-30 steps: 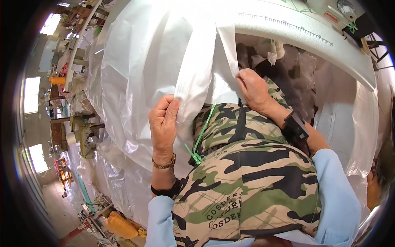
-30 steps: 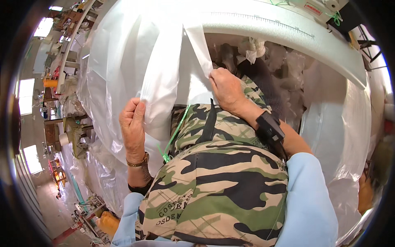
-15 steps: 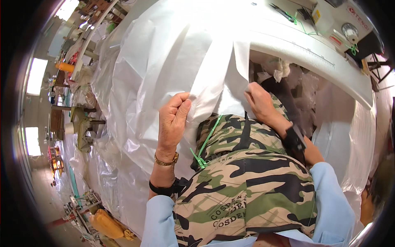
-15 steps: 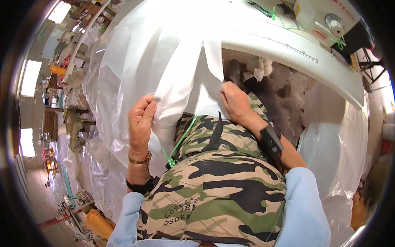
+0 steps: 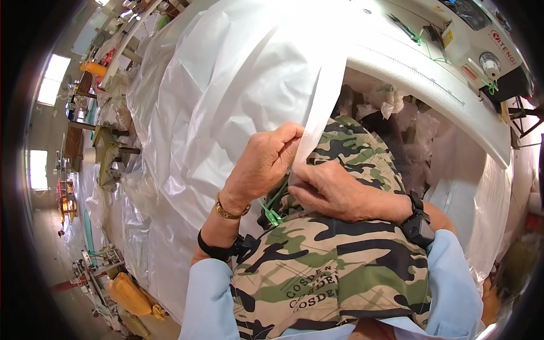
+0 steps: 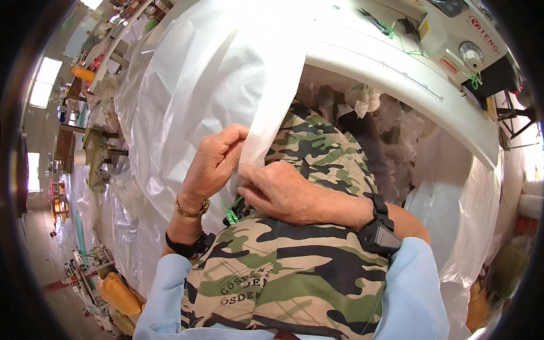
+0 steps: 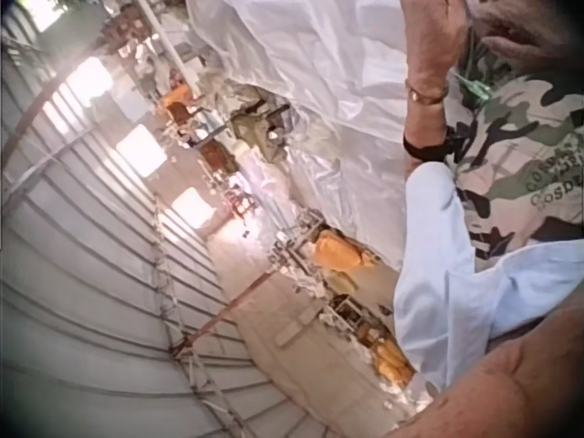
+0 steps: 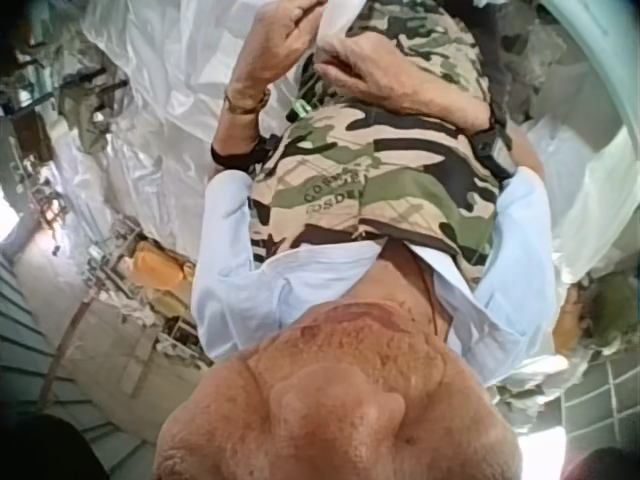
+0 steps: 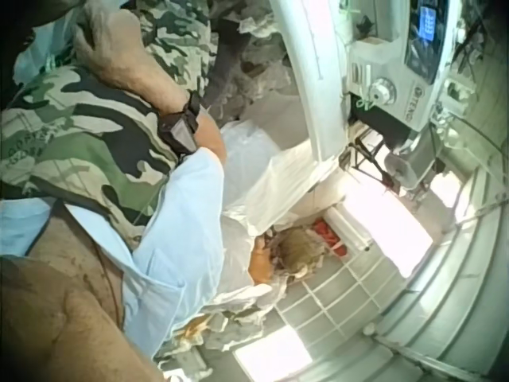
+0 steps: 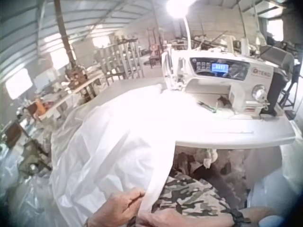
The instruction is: The recorder is using an industrial sewing machine to stitch together large white plastic/vinyl sheets.
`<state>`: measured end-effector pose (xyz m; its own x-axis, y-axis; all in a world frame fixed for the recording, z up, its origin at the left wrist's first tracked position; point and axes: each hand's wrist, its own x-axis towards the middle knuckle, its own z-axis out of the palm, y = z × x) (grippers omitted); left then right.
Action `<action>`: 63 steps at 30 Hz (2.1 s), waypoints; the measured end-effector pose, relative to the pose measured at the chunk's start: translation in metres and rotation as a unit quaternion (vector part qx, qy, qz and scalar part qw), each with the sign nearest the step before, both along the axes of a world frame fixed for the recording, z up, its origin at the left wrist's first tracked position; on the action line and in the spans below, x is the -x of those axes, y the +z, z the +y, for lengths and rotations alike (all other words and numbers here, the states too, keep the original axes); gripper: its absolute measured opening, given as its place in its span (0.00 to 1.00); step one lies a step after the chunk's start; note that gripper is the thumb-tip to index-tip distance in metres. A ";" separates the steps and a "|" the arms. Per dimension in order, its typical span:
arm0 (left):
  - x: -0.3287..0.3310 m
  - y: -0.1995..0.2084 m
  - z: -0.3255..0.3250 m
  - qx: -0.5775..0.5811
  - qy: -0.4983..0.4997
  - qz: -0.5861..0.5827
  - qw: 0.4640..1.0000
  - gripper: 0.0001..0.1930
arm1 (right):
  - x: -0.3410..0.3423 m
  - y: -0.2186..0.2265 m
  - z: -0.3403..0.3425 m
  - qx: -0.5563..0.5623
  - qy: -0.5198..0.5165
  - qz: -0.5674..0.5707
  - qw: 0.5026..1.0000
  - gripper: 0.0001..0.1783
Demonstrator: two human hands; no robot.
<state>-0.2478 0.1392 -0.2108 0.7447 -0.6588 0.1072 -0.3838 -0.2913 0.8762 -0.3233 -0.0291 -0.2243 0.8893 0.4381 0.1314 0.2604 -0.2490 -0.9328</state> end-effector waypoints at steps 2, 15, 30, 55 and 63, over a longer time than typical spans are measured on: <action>-0.003 0.000 0.001 0.004 -0.005 0.051 0.999 0.08 | -0.002 0.000 0.004 0.039 0.029 0.006 0.999 0.08; -0.036 0.020 0.036 -0.002 0.148 0.002 0.989 0.03 | -0.046 -0.024 -0.001 -0.082 -0.219 -0.136 0.963 0.16; -0.057 0.123 -0.003 -0.274 -0.204 -0.279 0.897 0.06 | -0.222 -0.097 0.045 0.118 0.029 -0.401 0.908 0.20; 0.009 -0.065 0.013 0.124 0.259 0.232 0.929 0.16 | -0.159 -0.024 -0.065 0.266 0.052 -0.305 0.913 0.03; 0.004 -0.070 -0.002 0.070 0.274 -0.036 0.958 0.09 | -0.163 -0.028 -0.069 0.252 0.072 -0.376 0.889 0.09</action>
<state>-0.2519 0.1372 -0.2807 0.9619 -0.1459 0.2310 -0.2685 -0.3476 0.8984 -0.1605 -0.0977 -0.2521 0.5634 0.7115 0.4199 0.8259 -0.4994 -0.2618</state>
